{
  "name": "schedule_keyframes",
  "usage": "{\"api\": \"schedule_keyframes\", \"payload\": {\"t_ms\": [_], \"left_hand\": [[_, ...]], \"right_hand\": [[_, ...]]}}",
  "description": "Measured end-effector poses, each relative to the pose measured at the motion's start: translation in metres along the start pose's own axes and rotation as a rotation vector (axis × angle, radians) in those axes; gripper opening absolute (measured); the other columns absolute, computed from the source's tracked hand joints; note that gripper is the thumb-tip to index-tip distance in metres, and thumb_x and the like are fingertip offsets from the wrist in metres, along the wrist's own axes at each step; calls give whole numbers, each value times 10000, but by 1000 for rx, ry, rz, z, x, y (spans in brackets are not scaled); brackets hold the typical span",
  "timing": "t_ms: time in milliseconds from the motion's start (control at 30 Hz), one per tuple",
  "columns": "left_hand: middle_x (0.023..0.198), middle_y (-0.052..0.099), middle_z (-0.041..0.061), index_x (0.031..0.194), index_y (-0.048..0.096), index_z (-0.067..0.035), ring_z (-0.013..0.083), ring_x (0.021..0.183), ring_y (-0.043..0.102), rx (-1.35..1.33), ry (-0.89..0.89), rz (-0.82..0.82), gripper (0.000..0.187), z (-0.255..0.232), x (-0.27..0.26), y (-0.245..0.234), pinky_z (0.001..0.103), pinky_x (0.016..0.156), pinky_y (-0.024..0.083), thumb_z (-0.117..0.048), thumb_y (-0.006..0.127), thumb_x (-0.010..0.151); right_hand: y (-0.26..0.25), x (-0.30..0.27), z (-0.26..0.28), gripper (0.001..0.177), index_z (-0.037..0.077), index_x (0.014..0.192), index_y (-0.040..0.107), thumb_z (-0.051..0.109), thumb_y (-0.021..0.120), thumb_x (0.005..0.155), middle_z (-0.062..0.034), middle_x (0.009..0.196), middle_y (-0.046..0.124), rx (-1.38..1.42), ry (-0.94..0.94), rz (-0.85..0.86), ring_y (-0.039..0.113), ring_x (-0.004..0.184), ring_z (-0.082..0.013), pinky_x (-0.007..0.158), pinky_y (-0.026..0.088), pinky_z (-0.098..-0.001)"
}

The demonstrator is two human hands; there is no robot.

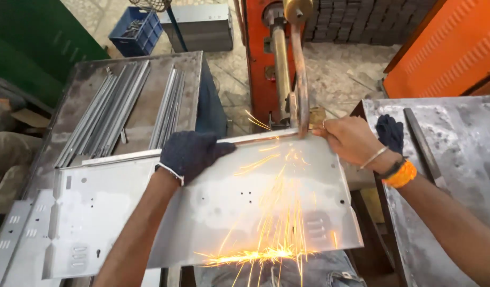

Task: Spot welding metal reinforcement rails onto flat metal panels using industrial equipment.

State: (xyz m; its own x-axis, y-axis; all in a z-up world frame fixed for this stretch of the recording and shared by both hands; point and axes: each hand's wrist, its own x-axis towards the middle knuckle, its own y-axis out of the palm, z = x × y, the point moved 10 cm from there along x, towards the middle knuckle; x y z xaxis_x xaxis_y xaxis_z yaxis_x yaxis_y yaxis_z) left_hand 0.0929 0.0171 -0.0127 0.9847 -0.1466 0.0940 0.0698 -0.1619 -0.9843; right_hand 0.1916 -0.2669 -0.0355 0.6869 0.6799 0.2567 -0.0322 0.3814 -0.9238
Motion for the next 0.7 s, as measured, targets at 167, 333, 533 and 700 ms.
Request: {"api": "schedule_keyframes", "payload": {"t_ms": [167, 333, 533, 700], "left_hand": [[669, 666, 194, 703, 700, -126, 428, 672, 669, 0, 17, -122, 596, -19, -18, 0, 558, 632, 513, -656, 571, 941], [640, 663, 180, 678, 693, -140, 403, 613, 664, -23, -31, -152, 576, -66, -51, 29, 531, 572, 508, -669, 618, 895], [631, 656, 151, 641, 655, -136, 370, 583, 664, -71, 32, -245, 578, -133, -65, 110, 509, 535, 501, -657, 651, 891], [668, 667, 140, 707, 658, -139, 366, 627, 678, -140, 57, -255, 513, -167, -64, 134, 511, 578, 513, -624, 674, 875]], "right_hand": [[-16, -17, 1, 275, 9, 812, 652, 235, 638, 967, -218, 763, 667, -107, -18, -4, 653, 764, -430, 695, 500, -531], [-10, -75, -9, 203, 45, 926, 727, 218, 626, 960, -198, 810, 700, 0, 48, 36, 677, 774, -406, 687, 522, -503], [13, -155, -46, 211, 92, 1076, 751, 180, 614, 942, -135, 994, 735, 64, 109, 54, 677, 951, -363, 798, 519, -469], [18, -177, -7, 398, 96, 1274, 671, 219, 677, 896, -128, 1215, 680, 2, 82, -4, 601, 1156, -348, 976, 433, -494]]}}
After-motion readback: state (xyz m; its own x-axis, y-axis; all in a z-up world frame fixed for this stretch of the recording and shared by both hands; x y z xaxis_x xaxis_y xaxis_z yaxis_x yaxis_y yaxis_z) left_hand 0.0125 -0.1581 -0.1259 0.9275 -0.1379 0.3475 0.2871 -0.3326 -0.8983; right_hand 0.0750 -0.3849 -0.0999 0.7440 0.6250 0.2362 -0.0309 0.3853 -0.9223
